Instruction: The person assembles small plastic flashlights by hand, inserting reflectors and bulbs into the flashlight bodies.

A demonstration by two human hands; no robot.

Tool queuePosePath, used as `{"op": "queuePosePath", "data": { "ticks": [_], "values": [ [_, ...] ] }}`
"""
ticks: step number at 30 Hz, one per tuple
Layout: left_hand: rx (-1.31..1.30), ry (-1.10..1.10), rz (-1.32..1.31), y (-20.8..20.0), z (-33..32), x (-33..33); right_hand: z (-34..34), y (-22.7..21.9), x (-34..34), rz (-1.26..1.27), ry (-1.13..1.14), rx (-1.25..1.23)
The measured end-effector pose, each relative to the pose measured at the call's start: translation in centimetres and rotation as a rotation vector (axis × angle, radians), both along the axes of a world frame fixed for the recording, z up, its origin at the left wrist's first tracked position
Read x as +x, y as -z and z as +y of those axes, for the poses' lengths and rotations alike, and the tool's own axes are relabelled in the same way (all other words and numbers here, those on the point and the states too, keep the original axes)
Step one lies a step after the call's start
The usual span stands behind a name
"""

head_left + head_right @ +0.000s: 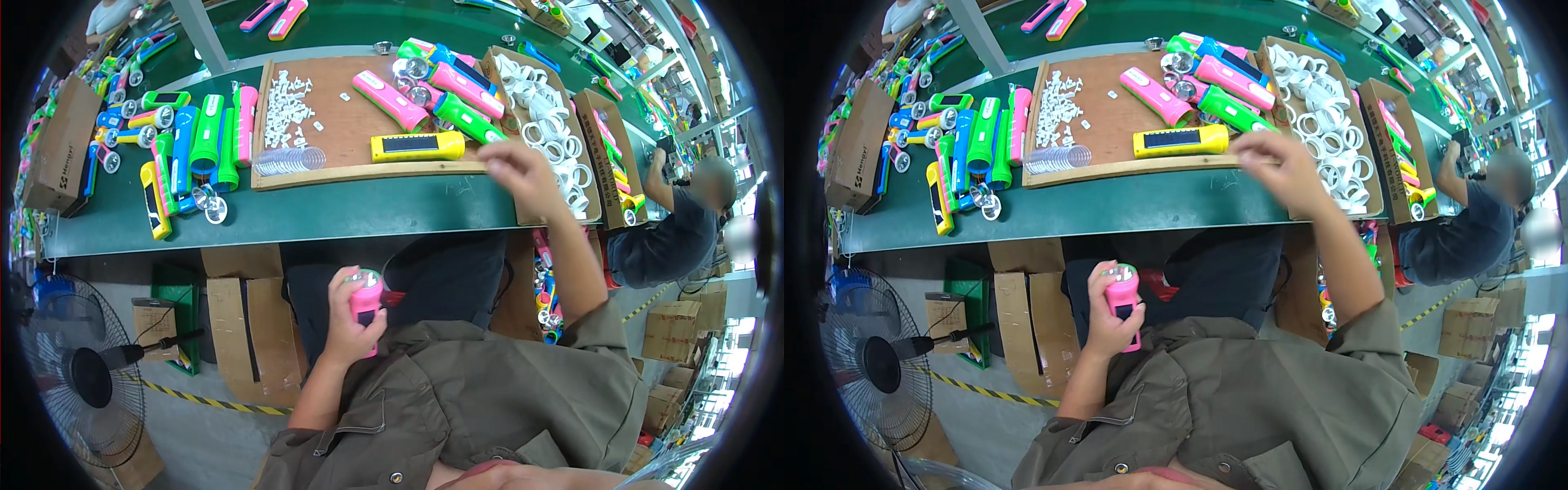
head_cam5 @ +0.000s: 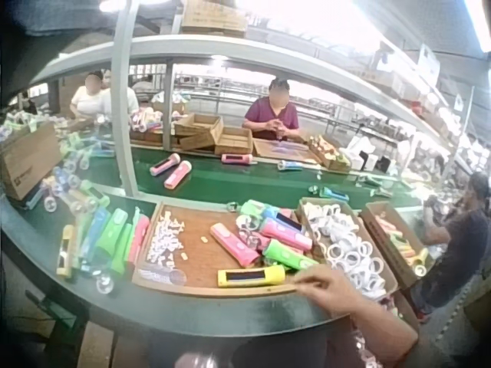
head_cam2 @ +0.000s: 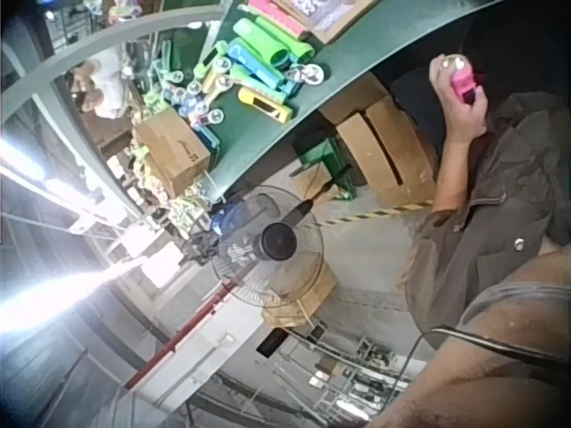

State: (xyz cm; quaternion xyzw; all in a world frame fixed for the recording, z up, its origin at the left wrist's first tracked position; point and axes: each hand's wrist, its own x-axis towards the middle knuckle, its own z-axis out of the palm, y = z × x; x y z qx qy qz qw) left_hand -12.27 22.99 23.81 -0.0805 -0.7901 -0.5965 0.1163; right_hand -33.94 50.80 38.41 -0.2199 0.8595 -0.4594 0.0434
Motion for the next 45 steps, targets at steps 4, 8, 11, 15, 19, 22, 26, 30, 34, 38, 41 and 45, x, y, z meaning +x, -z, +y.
{"op": "queuePosePath", "data": {
  "ticks": [4,8,11,15,19,22,26,30,34,38,41,45],
  "values": [
    [0.062,-0.042,-0.103,1.8,-2.3,2.3,6.3,0.3,-12.1,0.390,0.337,0.146],
    [0.374,-0.098,-0.243,1.9,-2.4,4.4,9.0,3.0,-20.1,0.441,0.390,0.411],
    [0.388,-0.169,-0.307,1.5,-2.0,4.2,9.6,5.3,-23.2,0.517,0.273,0.603],
    [0.133,-0.171,-0.219,2.7,-2.4,3.8,11.0,7.0,-24.6,0.468,0.270,0.886],
    [0.131,-0.146,-0.222,3.0,-2.5,3.8,9.2,5.1,-22.9,0.428,0.205,0.894],
    [0.162,-0.150,-0.246,2.9,-2.5,3.2,9.7,4.8,-22.0,0.480,0.243,0.754],
    [0.024,-0.072,-0.173,2.8,-2.8,2.2,9.5,4.4,-21.9,0.476,0.276,0.685],
    [-0.075,-0.079,-0.094,1.6,-2.8,1.3,9.1,2.9,-21.9,0.660,0.276,0.541],
    [0.025,-0.060,-0.117,1.4,-2.9,1.1,0.6,0.0,-18.2,0.680,0.095,0.278],
    [0.024,-0.057,-0.159,1.3,-2.9,1.5,-11.2,-1.0,-10.6,0.513,-0.169,0.138],
    [0.046,-0.041,-0.150,1.2,-2.8,1.7,-18.4,1.9,-6.5,0.198,-0.308,0.186],
    [0.036,-0.060,-0.141,0.7,-2.9,2.4,-22.4,6.8,-6.0,0.333,-0.315,0.338]
  ]
}}
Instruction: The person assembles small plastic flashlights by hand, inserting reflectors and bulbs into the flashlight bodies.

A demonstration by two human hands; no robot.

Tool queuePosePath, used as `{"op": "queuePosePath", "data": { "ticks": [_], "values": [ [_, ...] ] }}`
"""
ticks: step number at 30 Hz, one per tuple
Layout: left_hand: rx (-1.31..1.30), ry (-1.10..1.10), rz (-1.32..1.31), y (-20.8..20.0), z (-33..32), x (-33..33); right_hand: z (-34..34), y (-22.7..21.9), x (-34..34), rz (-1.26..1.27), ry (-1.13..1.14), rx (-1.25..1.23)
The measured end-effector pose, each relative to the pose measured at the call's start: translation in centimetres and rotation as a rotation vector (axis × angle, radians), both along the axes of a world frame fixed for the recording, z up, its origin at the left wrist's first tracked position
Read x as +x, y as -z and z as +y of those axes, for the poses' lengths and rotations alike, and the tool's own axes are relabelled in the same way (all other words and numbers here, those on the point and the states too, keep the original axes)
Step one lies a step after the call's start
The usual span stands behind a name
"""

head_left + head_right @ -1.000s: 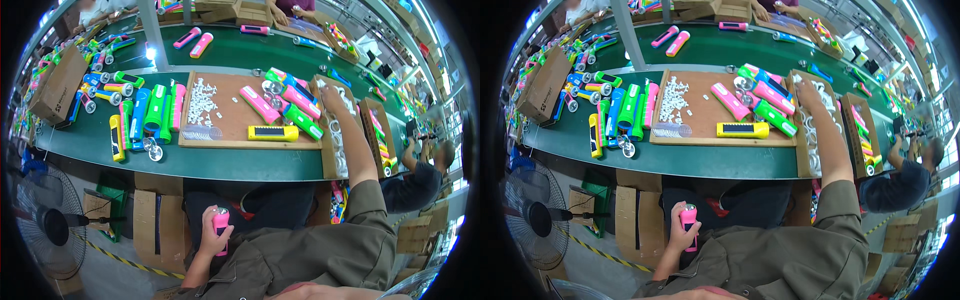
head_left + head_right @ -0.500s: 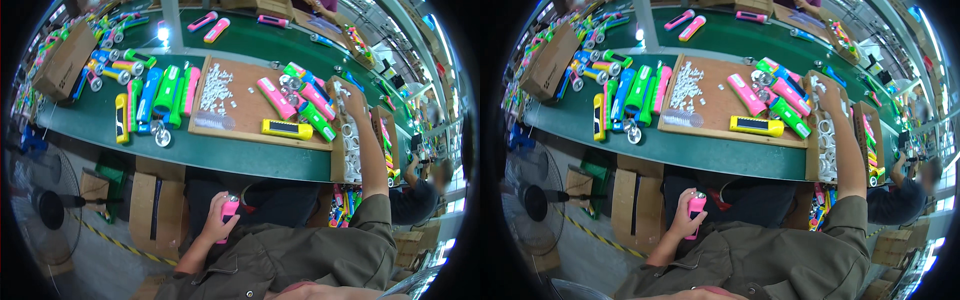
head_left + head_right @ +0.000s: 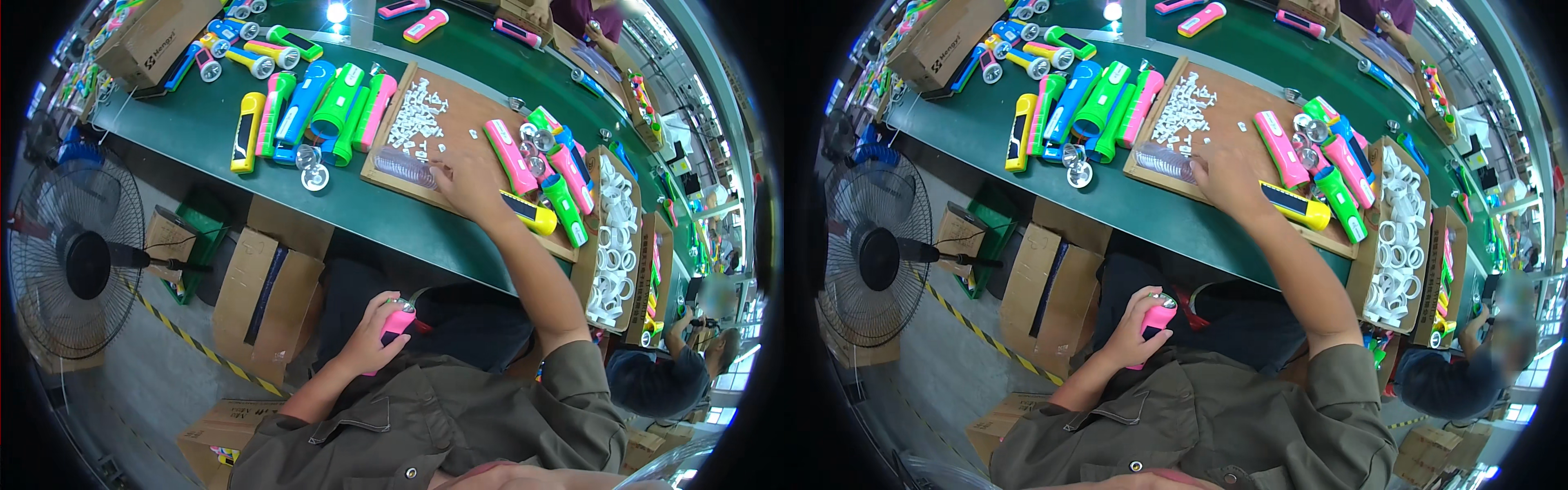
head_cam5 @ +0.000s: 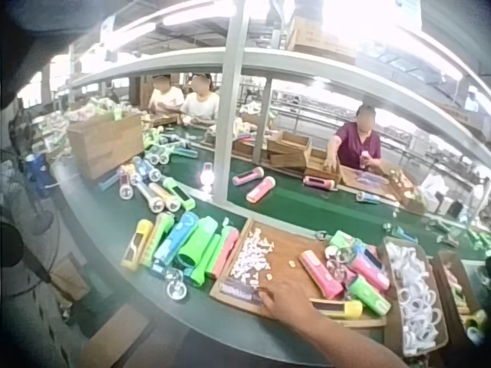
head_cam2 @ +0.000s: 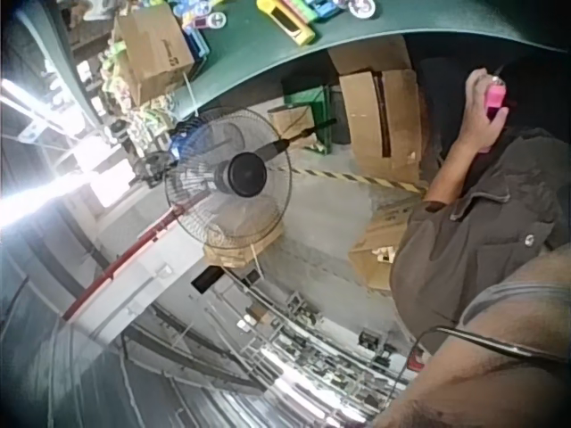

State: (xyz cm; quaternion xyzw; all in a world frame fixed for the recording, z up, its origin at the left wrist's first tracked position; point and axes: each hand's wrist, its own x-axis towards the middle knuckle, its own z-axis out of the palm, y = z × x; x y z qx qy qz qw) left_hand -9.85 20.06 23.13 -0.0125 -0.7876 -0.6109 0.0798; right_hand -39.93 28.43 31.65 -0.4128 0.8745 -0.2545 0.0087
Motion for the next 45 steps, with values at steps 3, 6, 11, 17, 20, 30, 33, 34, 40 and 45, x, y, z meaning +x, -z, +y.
{"op": "queuePosePath", "data": {
  "ticks": [3,6,11,17,20,30,33,34,40,45],
  "values": [
    [-0.020,-0.031,0.006,0.4,-0.6,0.9,-0.7,0.7,0.4,0.003,0.046,0.018],
    [-0.005,-0.068,-0.015,0.8,-1.0,1.4,-1.1,1.4,0.7,0.022,0.077,0.062],
    [-0.008,-0.034,-0.017,0.6,-0.9,0.8,-1.6,1.5,1.0,0.083,0.138,0.141],
    [-0.016,-0.011,0.000,0.4,-0.7,0.6,-0.2,-0.1,1.2,0.042,0.138,-0.023],
    [-0.009,-0.028,0.004,0.4,-0.7,0.7,1.6,-1.9,1.7,-0.810,0.068,-0.663],
    [-0.037,0.042,0.104,-0.8,0.4,-1.4,5.7,-8.0,5.6,-1.139,-0.074,-1.002],
    [-0.034,0.082,0.127,-1.5,1.1,-1.8,6.1,-9.0,7.1,-1.102,-0.043,-1.030],
    [-0.023,0.089,0.141,-1.7,1.4,-2.0,6.1,-9.3,7.5,-1.031,-0.049,-1.031],
    [-0.019,0.108,0.186,-2.2,2.1,-2.2,7.1,-9.6,8.5,-0.738,-0.079,-0.976],
    [-0.025,0.103,0.184,-2.0,2.2,-1.9,8.0,-9.4,8.7,-0.714,-0.112,-0.925]
  ]
}}
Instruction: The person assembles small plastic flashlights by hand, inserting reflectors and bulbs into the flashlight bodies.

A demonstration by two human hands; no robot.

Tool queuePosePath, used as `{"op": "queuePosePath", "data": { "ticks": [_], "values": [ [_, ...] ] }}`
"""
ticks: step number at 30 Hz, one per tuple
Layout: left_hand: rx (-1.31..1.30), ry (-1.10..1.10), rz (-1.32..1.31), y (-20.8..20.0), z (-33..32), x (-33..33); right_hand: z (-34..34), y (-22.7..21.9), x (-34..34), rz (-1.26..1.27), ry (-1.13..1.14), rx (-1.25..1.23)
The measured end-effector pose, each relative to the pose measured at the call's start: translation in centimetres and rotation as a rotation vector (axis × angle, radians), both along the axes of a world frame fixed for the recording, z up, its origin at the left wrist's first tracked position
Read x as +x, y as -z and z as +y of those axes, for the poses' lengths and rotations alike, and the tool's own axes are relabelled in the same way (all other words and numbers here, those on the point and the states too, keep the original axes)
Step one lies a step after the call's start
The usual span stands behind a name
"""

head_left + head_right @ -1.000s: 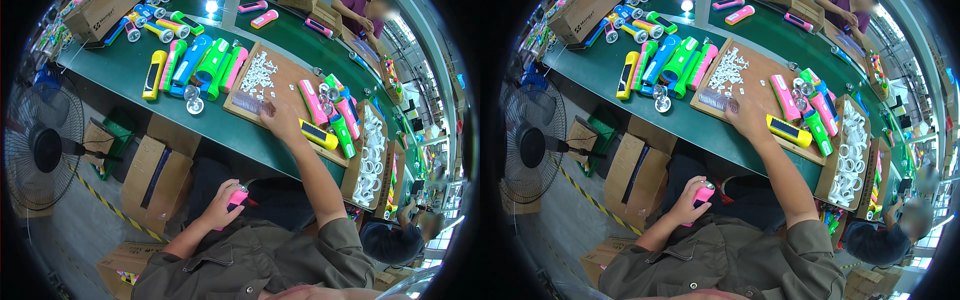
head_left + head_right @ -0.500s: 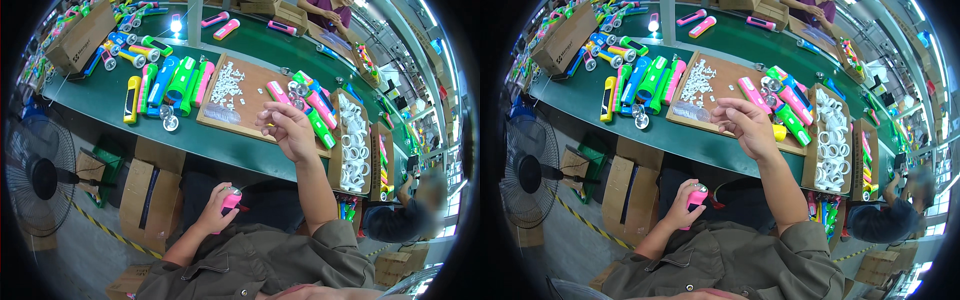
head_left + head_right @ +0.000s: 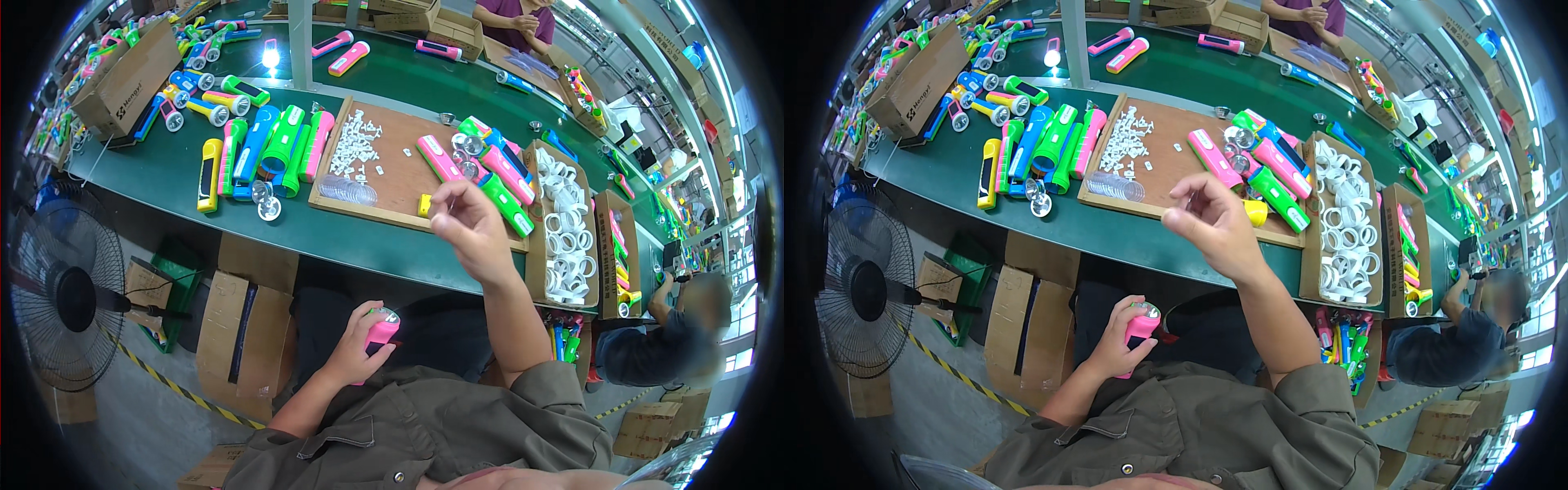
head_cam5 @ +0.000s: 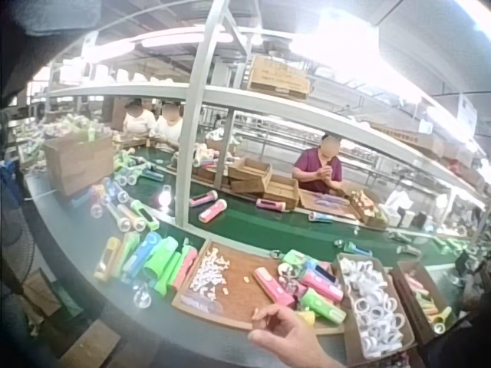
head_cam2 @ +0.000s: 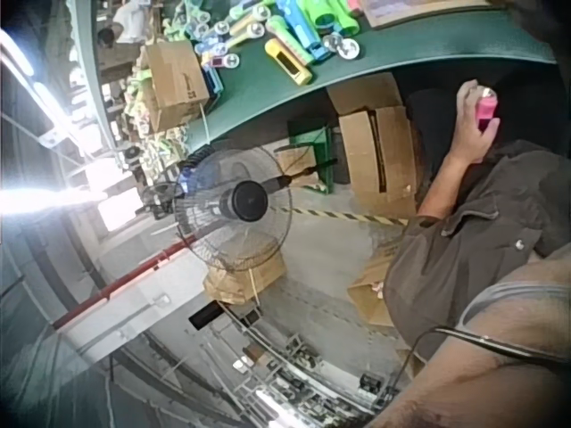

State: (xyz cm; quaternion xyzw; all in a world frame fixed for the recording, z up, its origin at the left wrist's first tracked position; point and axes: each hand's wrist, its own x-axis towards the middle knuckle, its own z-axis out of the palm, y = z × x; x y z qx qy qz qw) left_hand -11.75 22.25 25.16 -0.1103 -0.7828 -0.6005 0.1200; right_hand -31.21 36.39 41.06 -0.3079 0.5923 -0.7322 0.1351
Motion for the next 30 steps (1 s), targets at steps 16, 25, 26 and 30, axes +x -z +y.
{"op": "queuePosePath", "data": {
  "ticks": [16,25,26,30],
  "values": [
    [-0.019,0.115,-0.105,1.3,0.7,1.2,7.8,13.9,11.5,-0.486,0.186,0.141],
    [-0.033,0.125,-0.076,0.3,0.8,0.6,7.4,12.7,10.8,-0.355,0.122,0.215],
    [-0.024,0.115,-0.067,0.2,0.9,0.8,7.0,12.3,10.9,-0.326,0.101,0.245],
    [0.000,0.097,-0.087,0.8,0.7,1.1,5.9,10.9,10.2,-0.249,0.046,0.254]
  ]
}}
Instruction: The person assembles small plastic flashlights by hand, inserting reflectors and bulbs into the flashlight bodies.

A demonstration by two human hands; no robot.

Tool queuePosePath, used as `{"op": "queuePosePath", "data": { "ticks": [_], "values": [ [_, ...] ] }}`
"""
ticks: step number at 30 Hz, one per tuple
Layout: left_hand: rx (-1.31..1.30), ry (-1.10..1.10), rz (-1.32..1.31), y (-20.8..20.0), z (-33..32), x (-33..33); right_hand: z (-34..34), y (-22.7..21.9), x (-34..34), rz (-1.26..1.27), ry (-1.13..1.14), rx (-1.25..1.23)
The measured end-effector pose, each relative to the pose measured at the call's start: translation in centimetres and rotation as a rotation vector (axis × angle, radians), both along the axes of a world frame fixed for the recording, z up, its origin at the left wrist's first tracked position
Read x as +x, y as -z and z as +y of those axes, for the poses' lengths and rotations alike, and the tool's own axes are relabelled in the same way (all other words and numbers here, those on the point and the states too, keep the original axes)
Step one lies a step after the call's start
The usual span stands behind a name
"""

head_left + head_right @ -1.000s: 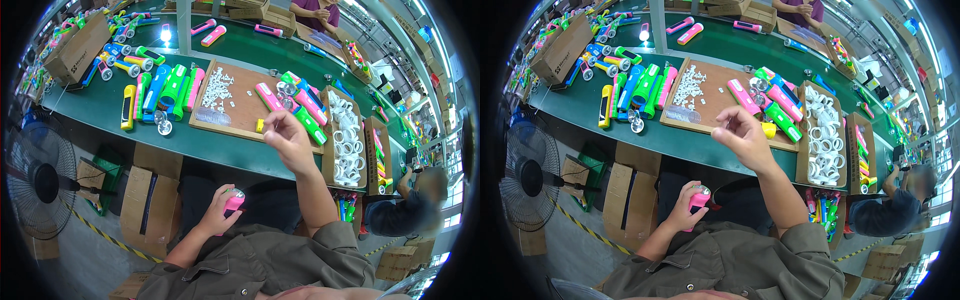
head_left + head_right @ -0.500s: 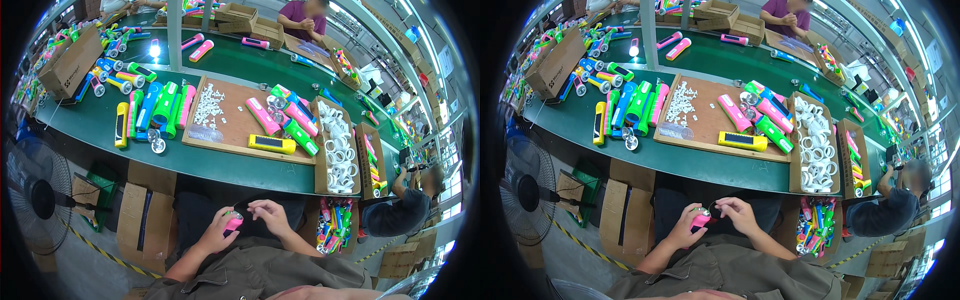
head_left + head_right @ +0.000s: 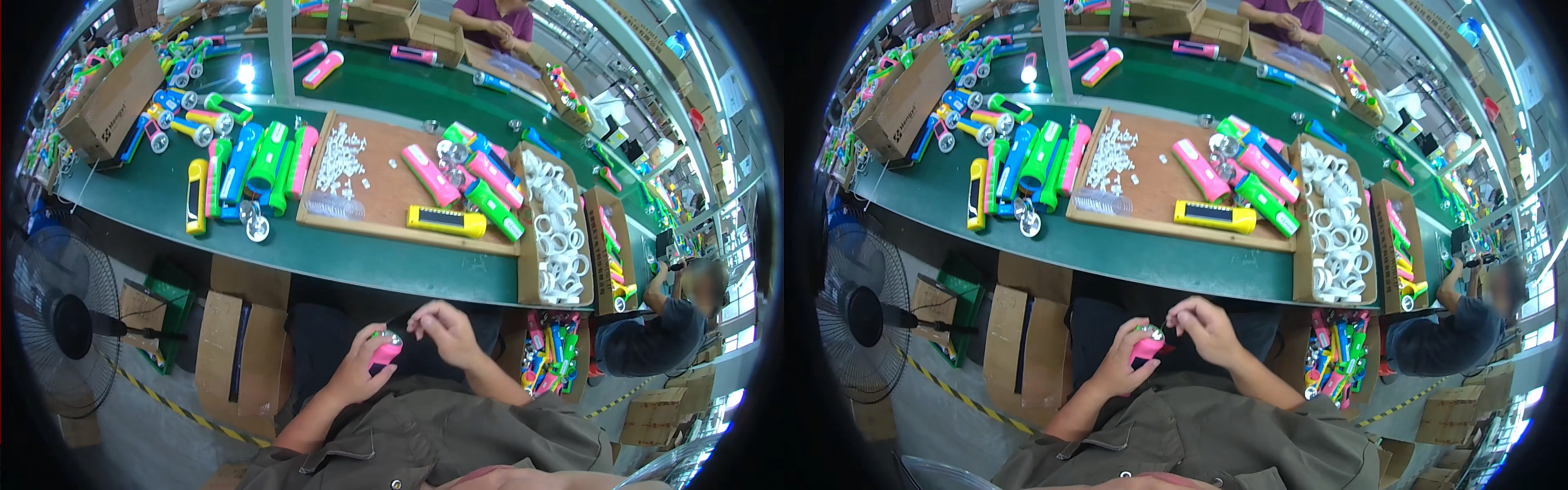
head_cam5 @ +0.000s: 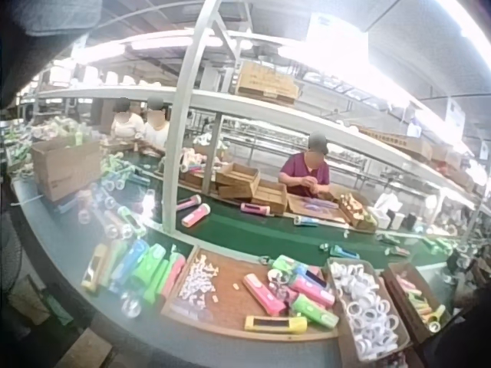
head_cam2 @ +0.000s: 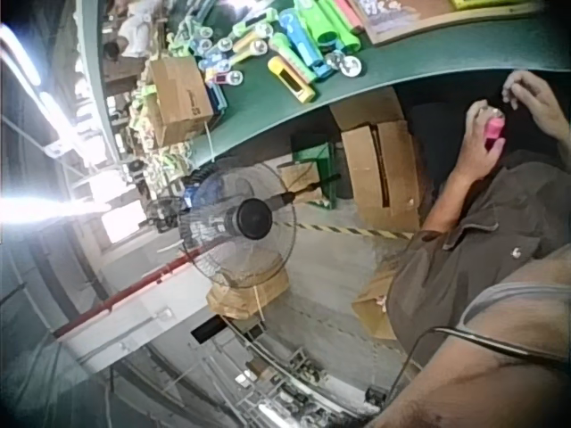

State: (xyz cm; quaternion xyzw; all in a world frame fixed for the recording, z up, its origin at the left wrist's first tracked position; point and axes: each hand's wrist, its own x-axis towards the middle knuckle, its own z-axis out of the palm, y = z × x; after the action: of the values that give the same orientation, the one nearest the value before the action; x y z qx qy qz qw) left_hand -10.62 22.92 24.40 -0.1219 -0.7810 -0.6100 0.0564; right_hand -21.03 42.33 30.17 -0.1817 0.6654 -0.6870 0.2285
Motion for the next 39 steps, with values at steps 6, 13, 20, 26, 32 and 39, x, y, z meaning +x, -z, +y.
{"op": "queuePosePath", "data": {
  "ticks": [6,13,20,26,32,39],
  "values": [
    [0.004,-0.035,0.061,-0.4,-0.2,-0.4,-0.6,-4.0,-4.3,0.064,0.002,-0.344],
    [-0.030,-0.042,0.042,-0.4,-0.4,0.0,-1.0,-5.8,-5.6,0.140,0.053,-0.392],
    [-0.018,-0.042,0.052,-0.5,-0.5,0.2,-1.1,-5.8,-5.1,0.160,0.068,-0.378],
    [-0.024,-0.040,0.059,-0.5,-0.6,0.2,-1.2,-6.0,-5.2,0.173,0.058,-0.368],
    [-0.016,-0.043,0.060,-0.4,-0.6,0.1,-1.3,-5.8,-5.7,0.206,0.083,-0.335],
    [-0.006,-0.024,0.050,-0.4,-0.5,0.1,-1.4,-6.0,-5.9,0.205,0.049,-0.375]
  ]
}}
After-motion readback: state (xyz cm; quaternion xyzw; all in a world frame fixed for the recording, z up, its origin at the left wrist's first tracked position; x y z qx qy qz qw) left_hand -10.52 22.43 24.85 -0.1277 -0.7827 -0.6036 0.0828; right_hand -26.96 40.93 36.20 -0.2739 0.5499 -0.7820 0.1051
